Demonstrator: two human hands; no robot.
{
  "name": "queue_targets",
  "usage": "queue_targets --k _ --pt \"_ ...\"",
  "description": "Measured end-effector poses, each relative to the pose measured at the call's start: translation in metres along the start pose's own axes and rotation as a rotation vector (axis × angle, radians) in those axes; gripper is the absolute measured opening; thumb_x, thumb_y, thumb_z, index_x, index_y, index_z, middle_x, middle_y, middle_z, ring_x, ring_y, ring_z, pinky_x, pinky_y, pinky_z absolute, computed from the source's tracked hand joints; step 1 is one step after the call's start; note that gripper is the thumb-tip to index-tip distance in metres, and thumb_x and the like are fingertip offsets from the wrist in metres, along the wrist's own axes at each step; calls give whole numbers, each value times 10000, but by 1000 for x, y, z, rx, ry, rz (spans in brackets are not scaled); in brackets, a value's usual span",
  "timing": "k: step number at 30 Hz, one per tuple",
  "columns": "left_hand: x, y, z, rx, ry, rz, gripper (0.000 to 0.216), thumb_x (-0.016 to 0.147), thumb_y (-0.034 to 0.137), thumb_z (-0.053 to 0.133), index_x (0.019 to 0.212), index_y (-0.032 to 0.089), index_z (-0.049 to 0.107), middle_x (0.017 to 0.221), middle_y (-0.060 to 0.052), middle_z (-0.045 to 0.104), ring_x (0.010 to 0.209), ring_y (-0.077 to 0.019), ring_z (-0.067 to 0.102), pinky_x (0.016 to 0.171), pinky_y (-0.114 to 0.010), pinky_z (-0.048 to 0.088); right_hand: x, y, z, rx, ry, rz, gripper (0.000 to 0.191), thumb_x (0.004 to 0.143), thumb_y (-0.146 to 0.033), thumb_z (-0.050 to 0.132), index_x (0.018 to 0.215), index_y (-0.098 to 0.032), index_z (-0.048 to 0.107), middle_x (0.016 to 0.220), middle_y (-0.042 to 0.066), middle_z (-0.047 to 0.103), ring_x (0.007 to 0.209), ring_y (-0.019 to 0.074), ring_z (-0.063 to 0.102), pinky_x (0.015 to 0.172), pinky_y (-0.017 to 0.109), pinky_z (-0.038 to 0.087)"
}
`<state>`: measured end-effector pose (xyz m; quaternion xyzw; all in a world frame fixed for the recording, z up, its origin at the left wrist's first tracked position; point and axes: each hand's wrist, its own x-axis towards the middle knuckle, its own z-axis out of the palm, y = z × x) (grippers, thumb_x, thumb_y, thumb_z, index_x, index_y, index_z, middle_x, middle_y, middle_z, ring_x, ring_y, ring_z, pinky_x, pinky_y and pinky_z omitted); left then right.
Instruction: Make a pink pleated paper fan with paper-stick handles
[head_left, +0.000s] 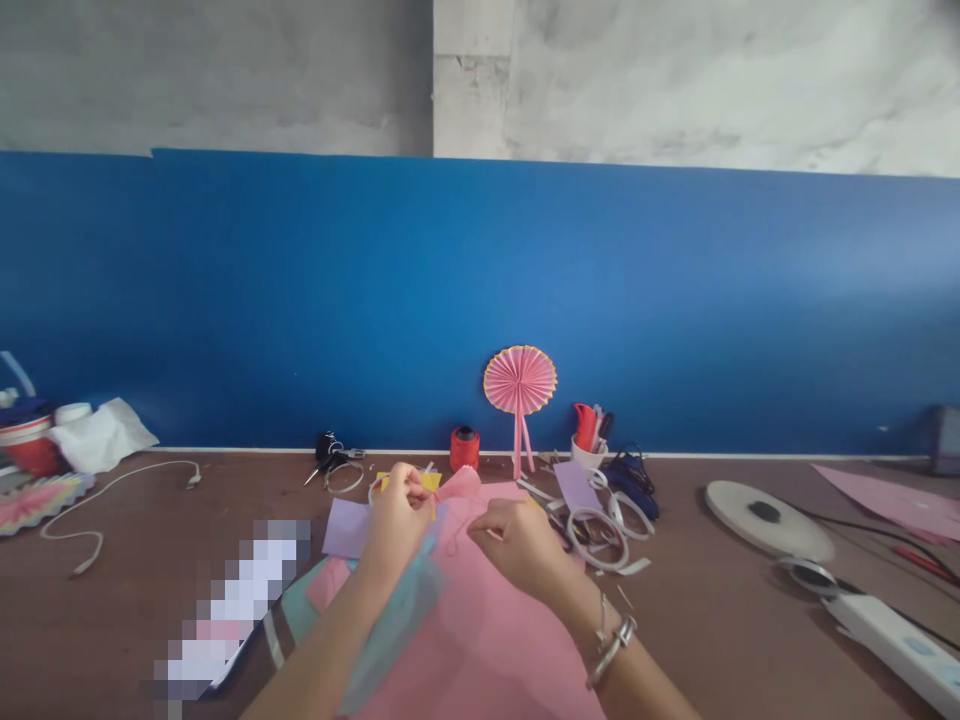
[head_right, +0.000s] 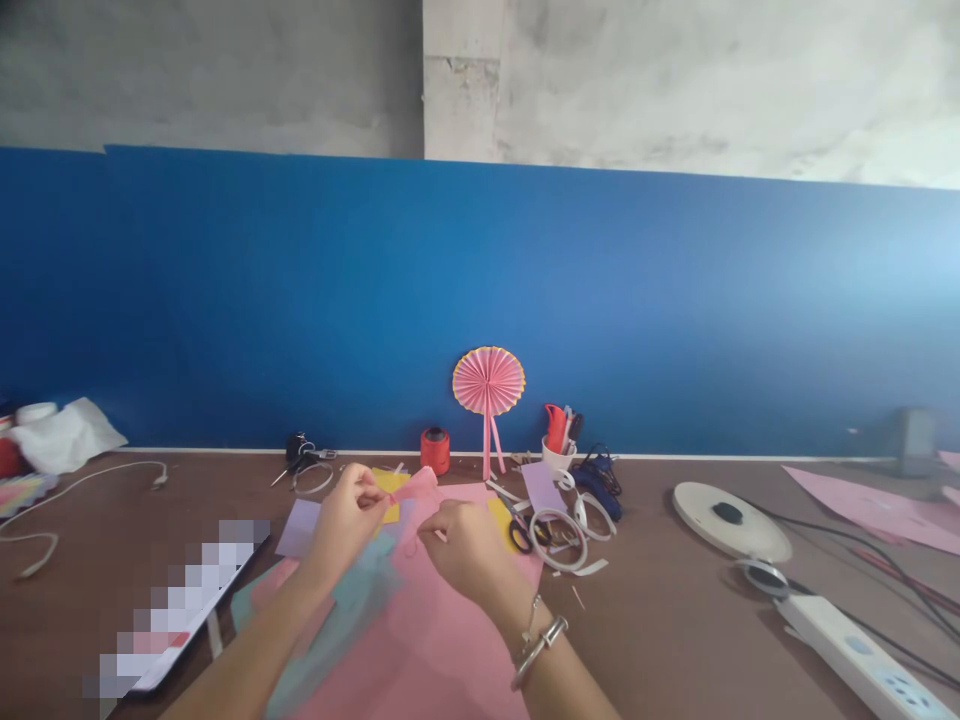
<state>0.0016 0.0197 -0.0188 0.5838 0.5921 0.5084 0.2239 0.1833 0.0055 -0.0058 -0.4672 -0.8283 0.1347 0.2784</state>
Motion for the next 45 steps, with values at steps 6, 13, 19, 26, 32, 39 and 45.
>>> queue_targets --k 6,13,19,26,32,39,45 --pt "-6 2 6 88 -56 100 165 662 124 506 761 235 434 628 41 571 648 -156 598 631 -256 432 -3 -11 -9 -133 34 -67 245 723 -96 487 561 -194 642 585 -17 532 533 87 373 517 226 206" --pt "3 22 -18 -377 -223 -288 325 619 230 645 790 231 369 635 64 601 504 -103 525 468 -189 327 1 8 -16 35 53 112 244 713 -154 504 523 -162 659 518 1 573 486 89 389 491 225 235" --pt "-4 27 -26 -504 -679 -273 425 593 232 746 788 218 368 664 40 632 552 -90 538 486 -174 295 11 34 -15 480 160 301 258 716 -333 579 712 -135 744 561 7 613 531 126 478 510 232 347" --pt "-19 16 -8 -490 -1008 -191 375 598 137 725 780 199 403 676 9 656 651 -131 612 621 -239 417 11 23 -13 617 105 221 271 708 -343 616 560 -128 689 502 -7 563 492 100 427 479 235 322" --pt "-20 11 0 -453 -1035 -251 401 547 96 706 766 203 388 664 8 675 582 -106 583 554 -204 389 7 12 -17 663 123 156 191 708 -307 634 677 -147 735 693 47 686 661 158 573 631 263 441" --pt "-23 17 -4 -446 -1023 -213 378 575 110 702 762 203 387 688 7 660 616 -110 584 583 -212 405 8 15 -15 621 108 203 226 706 -330 627 624 -141 721 631 39 666 603 149 536 583 263 424" --pt "-23 27 -10 -475 -978 -185 370 601 157 718 757 205 386 687 17 641 641 -117 584 626 -235 412 11 27 -11 606 69 301 235 663 -333 632 597 -121 708 552 15 604 540 117 463 516 238 369"
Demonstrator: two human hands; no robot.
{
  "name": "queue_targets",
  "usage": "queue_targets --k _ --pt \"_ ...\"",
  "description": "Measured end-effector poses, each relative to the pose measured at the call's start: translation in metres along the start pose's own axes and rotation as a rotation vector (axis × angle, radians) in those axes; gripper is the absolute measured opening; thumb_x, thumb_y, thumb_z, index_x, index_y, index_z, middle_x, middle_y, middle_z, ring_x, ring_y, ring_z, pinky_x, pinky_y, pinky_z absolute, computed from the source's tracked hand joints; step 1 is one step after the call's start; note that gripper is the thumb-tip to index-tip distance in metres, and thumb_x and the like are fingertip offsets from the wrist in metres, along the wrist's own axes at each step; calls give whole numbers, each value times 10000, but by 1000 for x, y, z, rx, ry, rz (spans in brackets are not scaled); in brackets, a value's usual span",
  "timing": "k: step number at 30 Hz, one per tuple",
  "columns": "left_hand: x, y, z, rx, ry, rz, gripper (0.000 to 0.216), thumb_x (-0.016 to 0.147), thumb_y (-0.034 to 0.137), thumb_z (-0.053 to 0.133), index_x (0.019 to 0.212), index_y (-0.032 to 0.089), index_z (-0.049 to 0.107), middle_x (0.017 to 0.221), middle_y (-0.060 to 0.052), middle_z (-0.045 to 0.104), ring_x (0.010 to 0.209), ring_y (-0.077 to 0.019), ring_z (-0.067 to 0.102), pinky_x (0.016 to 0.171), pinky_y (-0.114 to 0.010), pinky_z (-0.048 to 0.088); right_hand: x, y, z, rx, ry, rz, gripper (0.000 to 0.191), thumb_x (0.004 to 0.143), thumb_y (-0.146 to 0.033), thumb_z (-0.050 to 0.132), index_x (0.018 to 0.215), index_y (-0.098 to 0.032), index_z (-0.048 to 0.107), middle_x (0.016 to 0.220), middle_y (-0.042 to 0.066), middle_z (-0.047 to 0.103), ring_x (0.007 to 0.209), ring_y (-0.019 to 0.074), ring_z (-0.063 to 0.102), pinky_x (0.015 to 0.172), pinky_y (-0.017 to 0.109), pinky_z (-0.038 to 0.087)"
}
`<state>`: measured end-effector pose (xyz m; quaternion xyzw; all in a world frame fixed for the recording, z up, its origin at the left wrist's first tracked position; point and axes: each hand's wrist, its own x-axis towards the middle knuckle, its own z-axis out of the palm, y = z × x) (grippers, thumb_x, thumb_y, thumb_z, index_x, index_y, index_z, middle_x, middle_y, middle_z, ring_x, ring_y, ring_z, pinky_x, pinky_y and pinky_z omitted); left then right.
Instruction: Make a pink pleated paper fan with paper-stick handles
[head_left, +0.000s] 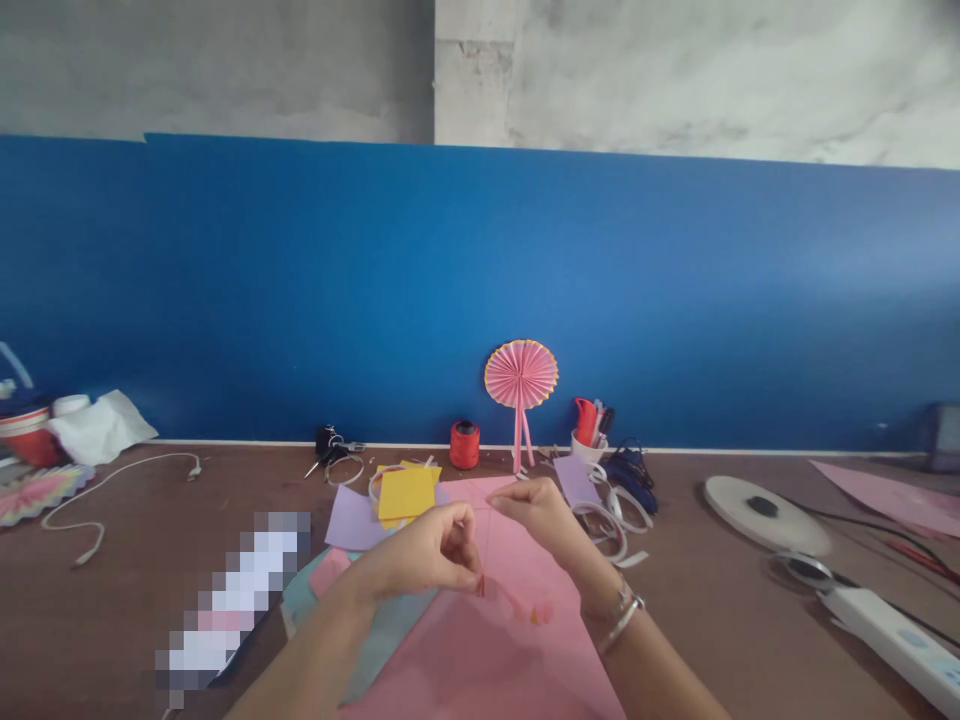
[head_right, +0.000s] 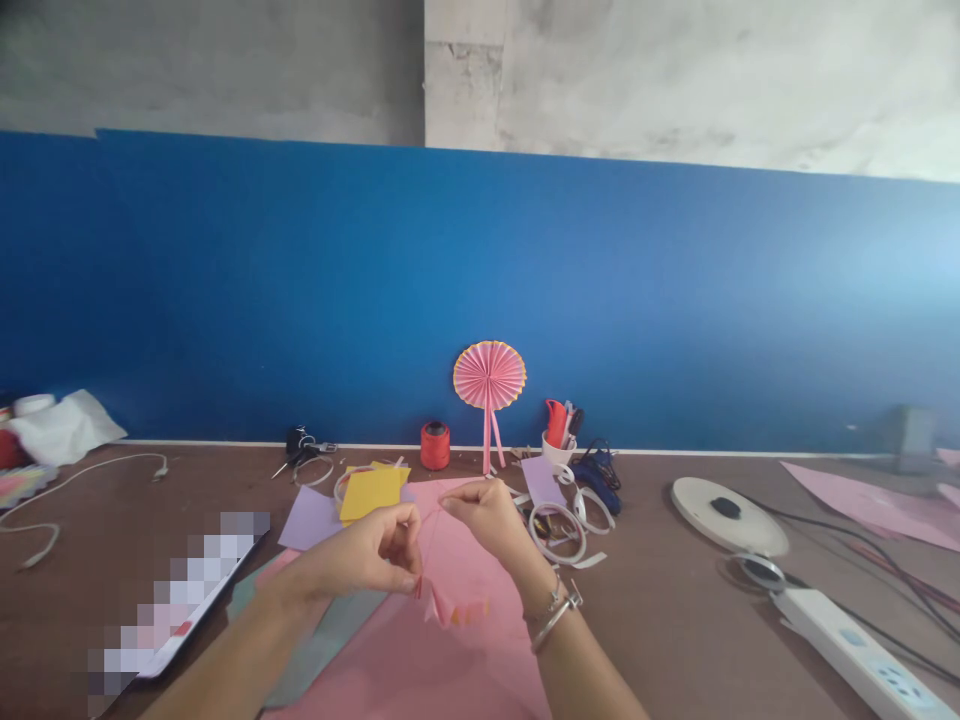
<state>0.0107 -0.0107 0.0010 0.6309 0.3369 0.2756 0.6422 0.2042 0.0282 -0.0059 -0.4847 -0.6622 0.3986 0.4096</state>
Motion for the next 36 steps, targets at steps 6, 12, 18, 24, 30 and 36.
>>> queue_targets --k 6,12,18,24,30,36 --pt "2 12 -9 -79 264 105 393 608 199 718 729 213 344 641 45 607 585 -91 547 556 -196 370 6 20 1 -112 -106 -22 227 645 -307 616 524 -120 662 452 -29 465 469 78 343 451 210 275" --pt "15 0 -23 26 851 136 306 611 183 641 703 216 351 605 54 588 504 -92 514 478 -192 355 -8 5 13 -301 -221 -114 302 693 -154 493 391 -152 494 437 -66 254 474 69 188 442 221 159" --pt "22 -19 -23 317 974 159 232 630 168 584 695 226 369 584 64 558 566 -139 578 560 -236 414 -24 -26 19 -585 -182 -308 308 702 -55 460 423 -163 533 447 -60 330 507 91 219 482 235 180" --pt "23 -24 -10 788 890 130 151 699 90 457 726 230 408 645 27 546 652 -168 567 603 -250 370 -27 -30 18 -706 -111 -387 284 730 -60 465 498 -175 583 496 -34 512 496 90 343 518 225 227" --pt "12 -9 5 1028 572 159 161 789 79 383 814 218 459 738 -36 611 736 -210 570 640 -283 337 -24 -31 7 -701 -75 -383 325 789 -129 472 493 -175 596 522 -13 562 493 82 415 509 214 240" --pt "3 0 12 1056 385 249 230 790 53 362 882 222 489 775 -33 618 704 -199 553 600 -276 304 -19 -30 -3 -601 -46 -375 295 819 -162 466 644 -184 703 577 15 621 528 104 482 526 208 304"
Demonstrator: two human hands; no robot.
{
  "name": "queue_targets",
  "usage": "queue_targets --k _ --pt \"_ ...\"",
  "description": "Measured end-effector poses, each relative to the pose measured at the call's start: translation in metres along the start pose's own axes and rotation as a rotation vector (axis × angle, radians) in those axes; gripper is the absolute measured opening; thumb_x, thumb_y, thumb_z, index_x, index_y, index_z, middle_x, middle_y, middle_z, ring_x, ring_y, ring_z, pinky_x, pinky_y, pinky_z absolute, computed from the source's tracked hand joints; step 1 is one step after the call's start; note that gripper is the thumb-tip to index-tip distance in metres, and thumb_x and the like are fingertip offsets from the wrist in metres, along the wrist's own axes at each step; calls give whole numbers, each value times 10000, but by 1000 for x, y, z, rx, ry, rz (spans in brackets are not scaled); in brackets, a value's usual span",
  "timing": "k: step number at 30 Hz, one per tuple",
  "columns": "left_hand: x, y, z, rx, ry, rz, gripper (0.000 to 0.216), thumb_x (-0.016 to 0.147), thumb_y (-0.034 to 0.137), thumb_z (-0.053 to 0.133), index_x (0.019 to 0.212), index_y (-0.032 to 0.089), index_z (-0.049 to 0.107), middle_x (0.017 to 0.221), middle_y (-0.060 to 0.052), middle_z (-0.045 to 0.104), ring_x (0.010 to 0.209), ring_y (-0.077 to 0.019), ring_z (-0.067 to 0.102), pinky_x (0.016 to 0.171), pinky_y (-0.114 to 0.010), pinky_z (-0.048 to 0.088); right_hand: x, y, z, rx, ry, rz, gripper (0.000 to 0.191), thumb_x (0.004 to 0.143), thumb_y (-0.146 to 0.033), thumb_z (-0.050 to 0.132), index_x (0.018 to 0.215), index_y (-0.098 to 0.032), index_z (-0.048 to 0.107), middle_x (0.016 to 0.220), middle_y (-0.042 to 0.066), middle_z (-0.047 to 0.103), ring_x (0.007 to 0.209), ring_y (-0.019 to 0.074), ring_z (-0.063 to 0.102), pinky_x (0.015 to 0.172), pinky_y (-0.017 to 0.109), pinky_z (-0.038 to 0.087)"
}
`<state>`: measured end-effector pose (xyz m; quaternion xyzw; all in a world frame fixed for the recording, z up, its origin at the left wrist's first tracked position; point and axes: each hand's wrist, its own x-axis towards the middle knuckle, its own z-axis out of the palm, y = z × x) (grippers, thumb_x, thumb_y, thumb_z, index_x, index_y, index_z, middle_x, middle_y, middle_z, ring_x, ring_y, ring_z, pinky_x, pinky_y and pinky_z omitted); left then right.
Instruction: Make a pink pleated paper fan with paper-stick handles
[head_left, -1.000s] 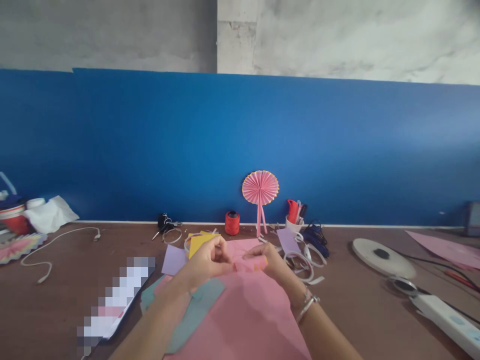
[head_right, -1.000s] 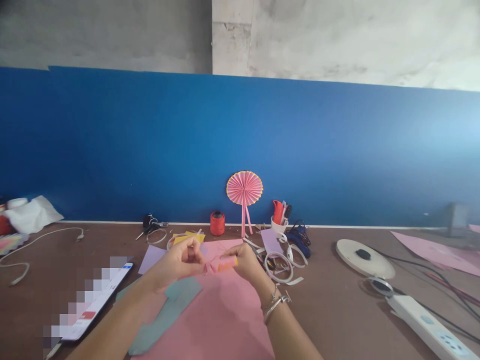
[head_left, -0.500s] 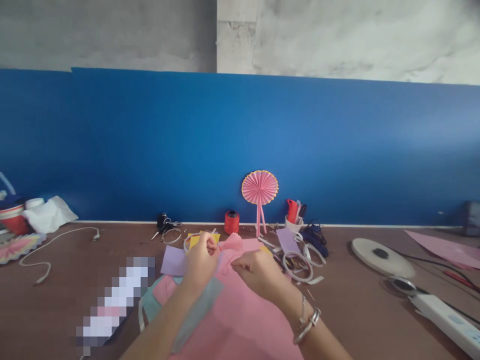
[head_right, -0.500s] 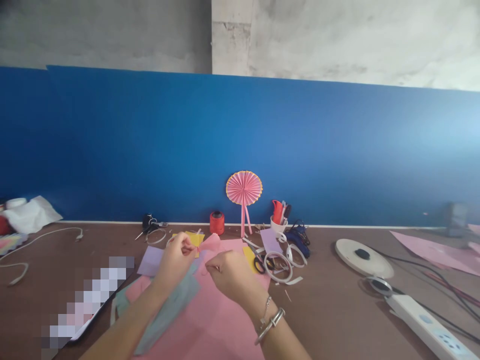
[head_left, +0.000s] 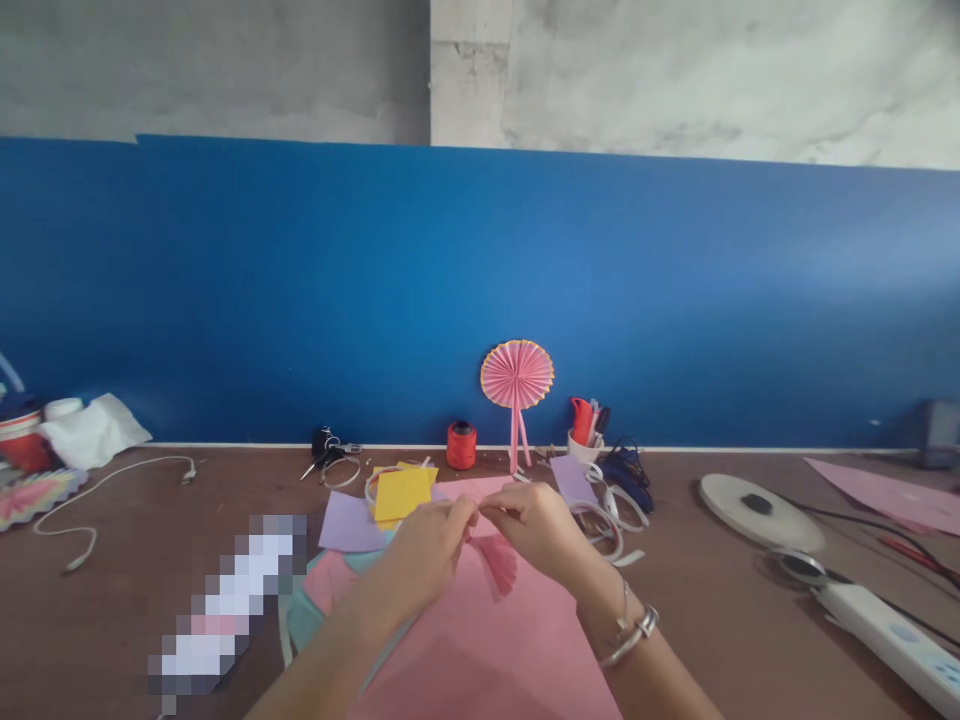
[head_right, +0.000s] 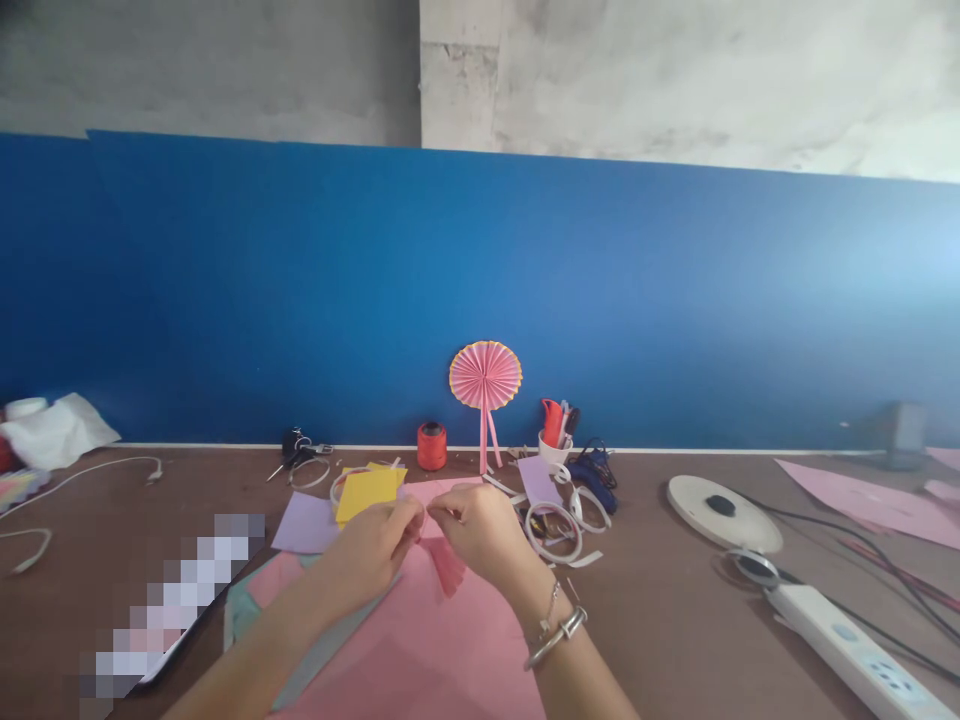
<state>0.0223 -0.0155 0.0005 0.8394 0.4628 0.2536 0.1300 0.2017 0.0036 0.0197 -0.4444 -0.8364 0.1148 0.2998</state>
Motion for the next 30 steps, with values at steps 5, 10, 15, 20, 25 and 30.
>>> queue_targets --k 5,10,15,20,25,30 --pt "-4 6 -9 -142 -43 44 211 781 52 379 840 230 477 764 -4 614 731 -177 559 625 -260 333 1 12 2 188 -15 33 263 833 -253 506 735 -178 738 650 33 648 597 130 523 564 221 361" --pt "-7 12 -18 -448 -55 -71 115 790 117 458 812 230 465 786 13 617 750 -146 584 685 -245 405 3 25 6 458 -124 173 267 774 -326 578 610 -150 695 495 -25 495 487 93 382 480 228 270" --pt "-3 14 -26 -820 10 -164 203 753 196 600 778 217 400 769 15 599 762 -130 580 727 -250 440 3 32 5 796 -269 309 235 664 -355 648 603 -130 681 477 -35 465 477 76 323 474 227 246" --pt "9 5 -20 -994 169 -274 390 659 284 716 748 223 341 649 65 569 578 -90 524 560 -201 393 3 35 15 812 -178 357 230 612 -322 669 483 -143 602 427 -66 377 451 56 226 451 220 195" --pt "16 -12 -5 -915 432 -422 342 628 247 689 777 222 383 633 53 617 579 -112 578 577 -215 425 6 24 24 624 -187 349 205 691 -316 636 575 -150 669 453 -57 389 452 67 255 447 224 208" --pt "15 -20 2 -770 500 -473 289 620 205 636 772 228 391 610 43 629 597 -153 624 584 -243 449 1 0 20 271 -112 197 306 756 -181 502 459 -167 578 433 -56 307 455 76 221 453 237 148"
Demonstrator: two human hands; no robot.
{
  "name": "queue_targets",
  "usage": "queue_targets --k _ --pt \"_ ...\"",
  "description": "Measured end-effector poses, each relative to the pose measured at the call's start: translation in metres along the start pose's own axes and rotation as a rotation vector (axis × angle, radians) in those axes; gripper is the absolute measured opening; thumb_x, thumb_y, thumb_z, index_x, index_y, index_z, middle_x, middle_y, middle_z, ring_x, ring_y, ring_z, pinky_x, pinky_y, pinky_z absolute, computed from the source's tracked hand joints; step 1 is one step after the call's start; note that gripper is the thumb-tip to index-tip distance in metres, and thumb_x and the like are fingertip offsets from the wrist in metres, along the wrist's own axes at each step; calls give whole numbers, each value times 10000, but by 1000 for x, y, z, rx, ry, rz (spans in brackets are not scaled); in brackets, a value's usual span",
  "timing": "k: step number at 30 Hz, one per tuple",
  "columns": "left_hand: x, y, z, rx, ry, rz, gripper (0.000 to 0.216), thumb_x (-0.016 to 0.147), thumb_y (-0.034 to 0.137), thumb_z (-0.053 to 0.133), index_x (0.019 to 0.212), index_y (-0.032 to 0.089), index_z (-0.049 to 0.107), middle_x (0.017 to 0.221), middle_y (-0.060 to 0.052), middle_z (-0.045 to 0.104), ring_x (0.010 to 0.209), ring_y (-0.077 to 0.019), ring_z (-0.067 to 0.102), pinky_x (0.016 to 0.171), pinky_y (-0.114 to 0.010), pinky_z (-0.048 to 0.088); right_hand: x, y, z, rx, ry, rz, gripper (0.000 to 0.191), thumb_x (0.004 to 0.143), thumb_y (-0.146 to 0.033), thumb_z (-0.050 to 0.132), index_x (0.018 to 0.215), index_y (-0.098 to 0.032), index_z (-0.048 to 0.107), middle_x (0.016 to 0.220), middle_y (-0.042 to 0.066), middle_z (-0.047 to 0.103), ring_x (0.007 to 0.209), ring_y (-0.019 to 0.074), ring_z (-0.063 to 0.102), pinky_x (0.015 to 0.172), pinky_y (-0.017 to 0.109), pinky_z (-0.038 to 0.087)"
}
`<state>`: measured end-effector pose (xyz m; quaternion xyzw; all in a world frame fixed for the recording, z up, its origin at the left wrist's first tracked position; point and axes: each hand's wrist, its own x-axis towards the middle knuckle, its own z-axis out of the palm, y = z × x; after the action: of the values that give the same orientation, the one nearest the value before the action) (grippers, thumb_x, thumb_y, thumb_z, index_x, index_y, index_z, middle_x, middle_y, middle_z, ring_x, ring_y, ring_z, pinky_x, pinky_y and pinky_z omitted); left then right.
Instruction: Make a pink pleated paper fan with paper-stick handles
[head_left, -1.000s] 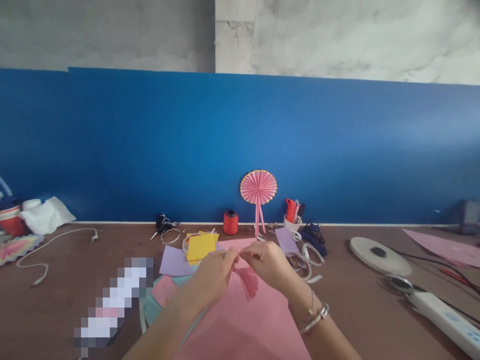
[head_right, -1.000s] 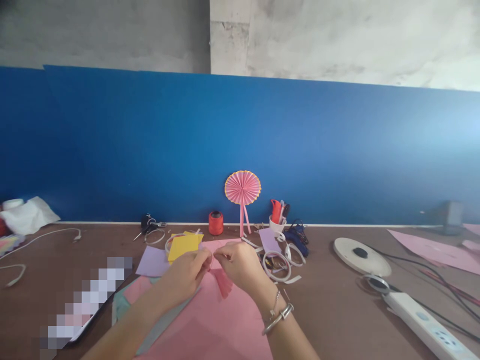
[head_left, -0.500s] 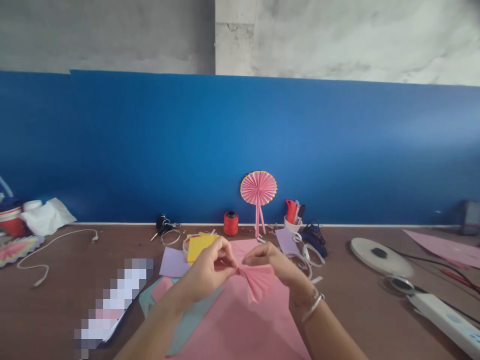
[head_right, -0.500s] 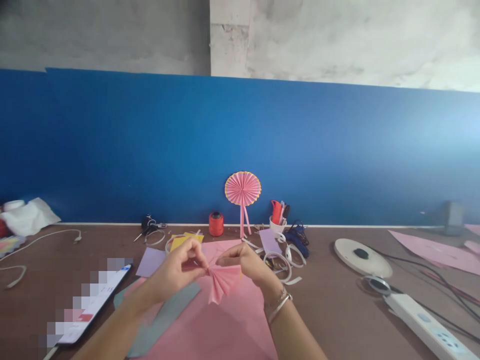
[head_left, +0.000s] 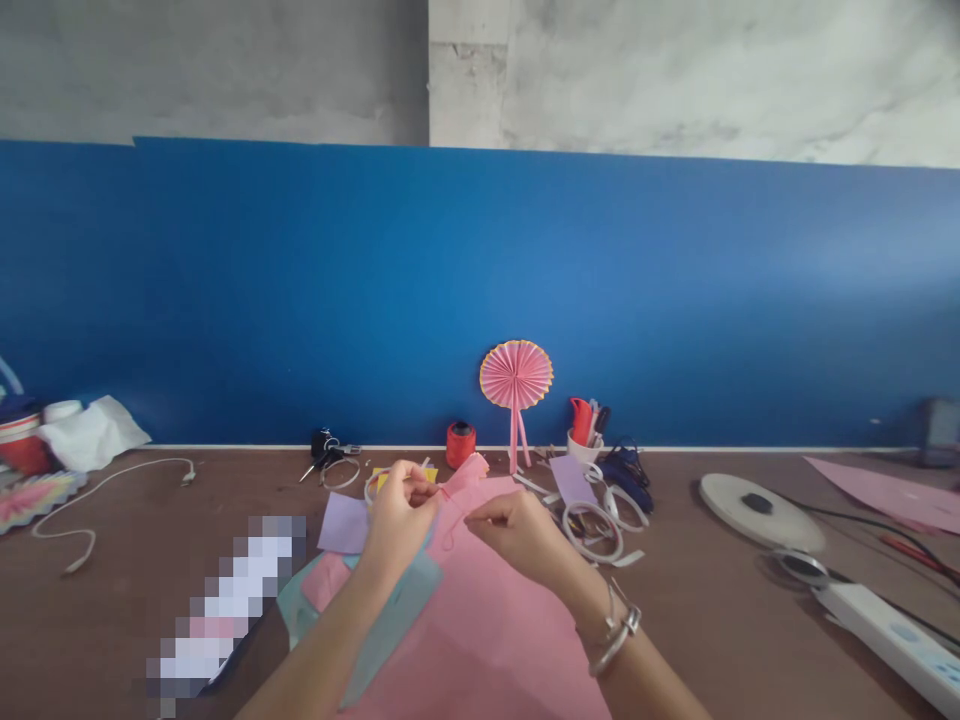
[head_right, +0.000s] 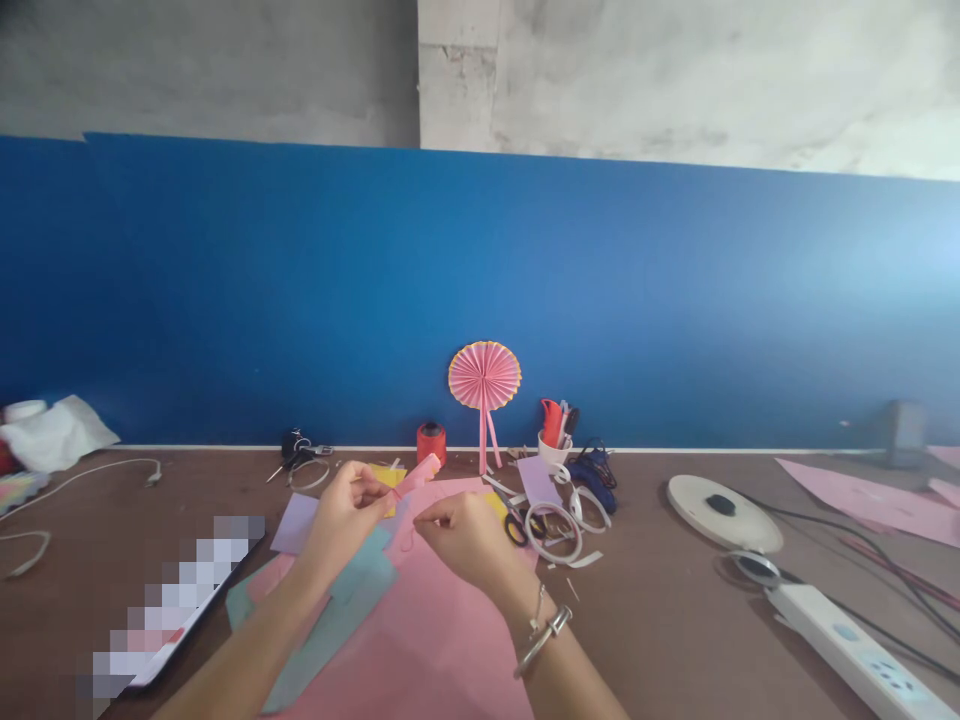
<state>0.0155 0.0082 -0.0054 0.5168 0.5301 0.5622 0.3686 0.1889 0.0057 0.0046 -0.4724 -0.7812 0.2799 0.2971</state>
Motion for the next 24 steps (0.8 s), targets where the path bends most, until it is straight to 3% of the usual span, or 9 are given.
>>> queue_targets --k 7,13,19,24 --pt "-4 -1 4 215 11 67 229 634 129 548 758 231 386 603 55 582 585 -149 598 572 -239 433 -8 -11 5 -366 112 -190 244 726 -94 464 526 -176 579 515 -18 506 505 92 356 510 230 199" --pt "-16 -6 9 494 -7 232 197 677 63 437 761 236 399 635 48 545 602 -149 576 572 -236 383 -10 -16 2 -498 98 -133 272 766 -143 452 525 -172 575 549 4 564 498 96 377 497 249 168" --pt "-16 -6 12 597 42 198 229 661 39 426 759 240 377 608 50 530 584 -159 563 566 -239 358 -14 -21 5 -598 55 -79 227 700 -99 472 514 -171 581 501 -2 547 461 94 332 489 280 123" --pt "-18 -7 10 697 -114 314 181 742 65 402 803 235 392 697 18 573 685 -178 571 616 -262 355 -14 -23 -2 -572 84 -116 268 787 -137 473 573 -177 629 589 11 601 509 92 416 507 254 171"
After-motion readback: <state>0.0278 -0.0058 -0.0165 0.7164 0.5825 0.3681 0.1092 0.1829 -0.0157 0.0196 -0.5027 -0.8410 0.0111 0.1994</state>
